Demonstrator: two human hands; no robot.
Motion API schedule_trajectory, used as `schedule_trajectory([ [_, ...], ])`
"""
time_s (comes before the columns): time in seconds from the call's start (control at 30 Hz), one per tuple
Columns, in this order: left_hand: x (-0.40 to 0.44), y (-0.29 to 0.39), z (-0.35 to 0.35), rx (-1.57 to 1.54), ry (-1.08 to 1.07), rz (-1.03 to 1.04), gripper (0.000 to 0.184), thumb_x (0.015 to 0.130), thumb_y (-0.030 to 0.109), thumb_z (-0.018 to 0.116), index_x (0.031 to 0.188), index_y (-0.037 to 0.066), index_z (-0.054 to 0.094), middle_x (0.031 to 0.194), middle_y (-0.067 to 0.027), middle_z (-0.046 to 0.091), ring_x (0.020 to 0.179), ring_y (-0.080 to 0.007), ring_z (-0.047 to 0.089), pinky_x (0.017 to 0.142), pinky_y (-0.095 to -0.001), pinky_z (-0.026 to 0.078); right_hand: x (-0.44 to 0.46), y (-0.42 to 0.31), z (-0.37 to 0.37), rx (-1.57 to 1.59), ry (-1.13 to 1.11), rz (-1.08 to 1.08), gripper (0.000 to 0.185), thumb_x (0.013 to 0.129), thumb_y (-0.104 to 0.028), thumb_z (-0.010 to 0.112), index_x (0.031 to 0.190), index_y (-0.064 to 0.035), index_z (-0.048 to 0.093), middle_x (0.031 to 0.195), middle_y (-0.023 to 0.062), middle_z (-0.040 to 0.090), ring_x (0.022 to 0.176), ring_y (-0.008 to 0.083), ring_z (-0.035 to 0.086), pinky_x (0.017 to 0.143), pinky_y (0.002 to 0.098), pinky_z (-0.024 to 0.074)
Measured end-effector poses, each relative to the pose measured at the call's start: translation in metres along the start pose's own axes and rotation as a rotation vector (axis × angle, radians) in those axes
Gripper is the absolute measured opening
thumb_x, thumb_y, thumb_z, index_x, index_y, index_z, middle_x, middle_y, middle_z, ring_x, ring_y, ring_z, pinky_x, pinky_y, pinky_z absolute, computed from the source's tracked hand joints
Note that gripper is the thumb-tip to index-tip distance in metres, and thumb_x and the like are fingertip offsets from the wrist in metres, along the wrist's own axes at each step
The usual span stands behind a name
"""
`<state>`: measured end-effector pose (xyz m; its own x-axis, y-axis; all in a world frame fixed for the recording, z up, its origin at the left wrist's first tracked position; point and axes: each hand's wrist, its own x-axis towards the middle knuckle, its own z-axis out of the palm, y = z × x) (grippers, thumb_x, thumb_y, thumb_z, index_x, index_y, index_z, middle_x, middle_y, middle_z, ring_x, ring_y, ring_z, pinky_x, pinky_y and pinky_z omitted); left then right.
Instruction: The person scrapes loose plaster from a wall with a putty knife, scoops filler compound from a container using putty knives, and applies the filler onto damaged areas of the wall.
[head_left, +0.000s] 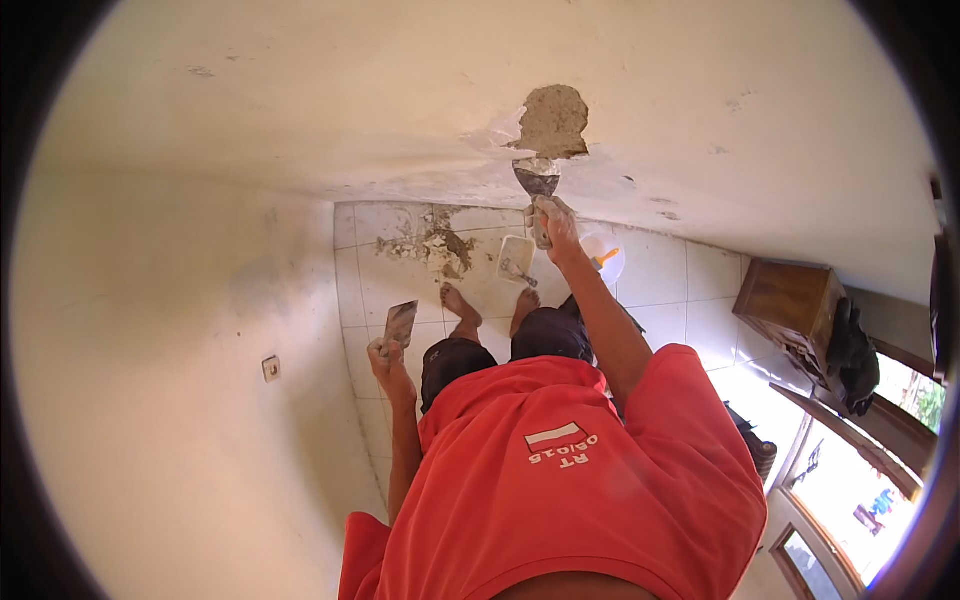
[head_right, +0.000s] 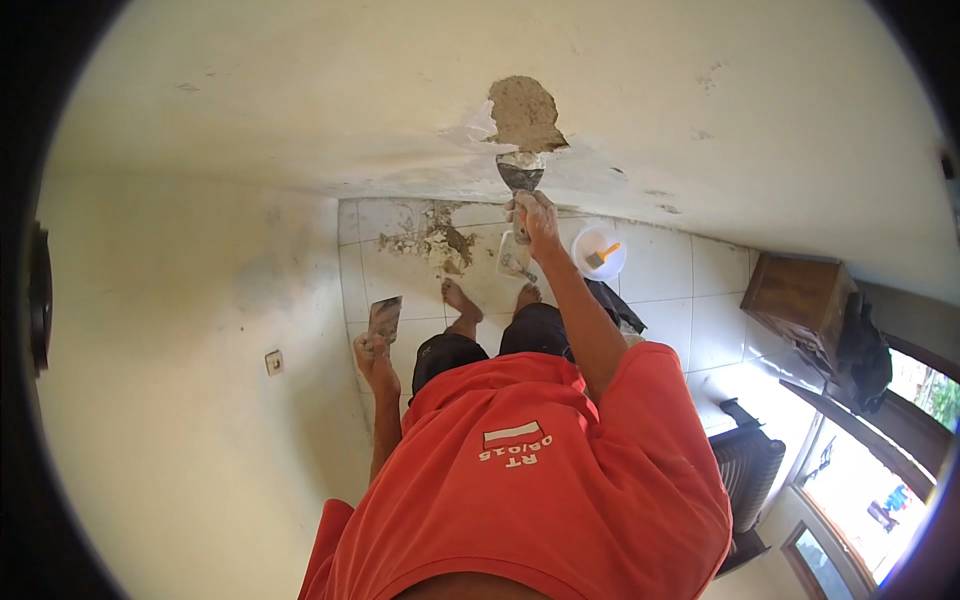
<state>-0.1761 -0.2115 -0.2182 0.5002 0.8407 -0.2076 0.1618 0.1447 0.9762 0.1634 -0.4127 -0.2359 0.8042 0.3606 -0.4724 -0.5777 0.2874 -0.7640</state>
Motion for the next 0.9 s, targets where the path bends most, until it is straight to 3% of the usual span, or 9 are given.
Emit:
schedule_trajectory([
  [0.13, 0.000, -0.001, -0.002, 0.007, -0.011, -0.018, 0.019, 0.095, 0.017, 0.061, 0.100, 0.007, 0.045, 0.086, 0.0027, 0.040, 0.074, -0.0064, 0.036, 0.064, -0.0209, 0.033, 0.013, 0.003, -0.001, 0.018, 0.000, -0.021, 0.022, 0.091, -0.025, 0.057, 0.096, -0.0039, 0.062, 0.079, 0.0069, 0.062, 0.065, 0.0136, 0.058, 0.052, 0.0265, 0.0459],
  [0.4, 0.000, -0.010, -0.003, 0.021, -0.024, -0.032, 0.019, 0.095, 0.015, 0.060, 0.106, 0.005, 0.049, 0.095, -0.0007, 0.047, 0.085, -0.0104, 0.045, 0.076, -0.0242, 0.041, 0.015, -0.019, -0.009, 0.052, -0.010, 0.063, 0.023, 0.092, -0.029, 0.060, 0.100, -0.0069, 0.063, 0.088, 0.0073, 0.066, 0.071, 0.0146, 0.061, 0.054, 0.0323, 0.0502],
  [0.6, -0.002, -0.012, 0.003, 0.039, -0.032, -0.002, 0.020, 0.095, 0.017, 0.059, 0.106, 0.003, 0.049, 0.095, -0.0018, 0.047, 0.086, -0.0115, 0.045, 0.079, -0.0255, 0.042, 0.011, -0.043, -0.010, 0.097, 0.016, 0.136, 0.027, 0.090, -0.030, 0.064, 0.100, -0.0053, 0.063, 0.088, 0.0084, 0.067, 0.076, 0.0155, 0.062, 0.061, 0.0311, 0.0490],
  [0.9, -0.007, -0.012, 0.004, 0.103, -0.020, -0.003, 0.019, 0.095, 0.015, 0.059, 0.105, 0.003, 0.049, 0.092, -0.0013, 0.047, 0.080, -0.0102, 0.043, 0.072, -0.0244, 0.041, 0.016, -0.061, -0.030, 0.160, -0.066, 0.183, 0.022, 0.092, -0.028, 0.061, 0.101, -0.0081, 0.064, 0.091, 0.0069, 0.068, 0.075, 0.0134, 0.060, 0.061, 0.0314, 0.0487],
])
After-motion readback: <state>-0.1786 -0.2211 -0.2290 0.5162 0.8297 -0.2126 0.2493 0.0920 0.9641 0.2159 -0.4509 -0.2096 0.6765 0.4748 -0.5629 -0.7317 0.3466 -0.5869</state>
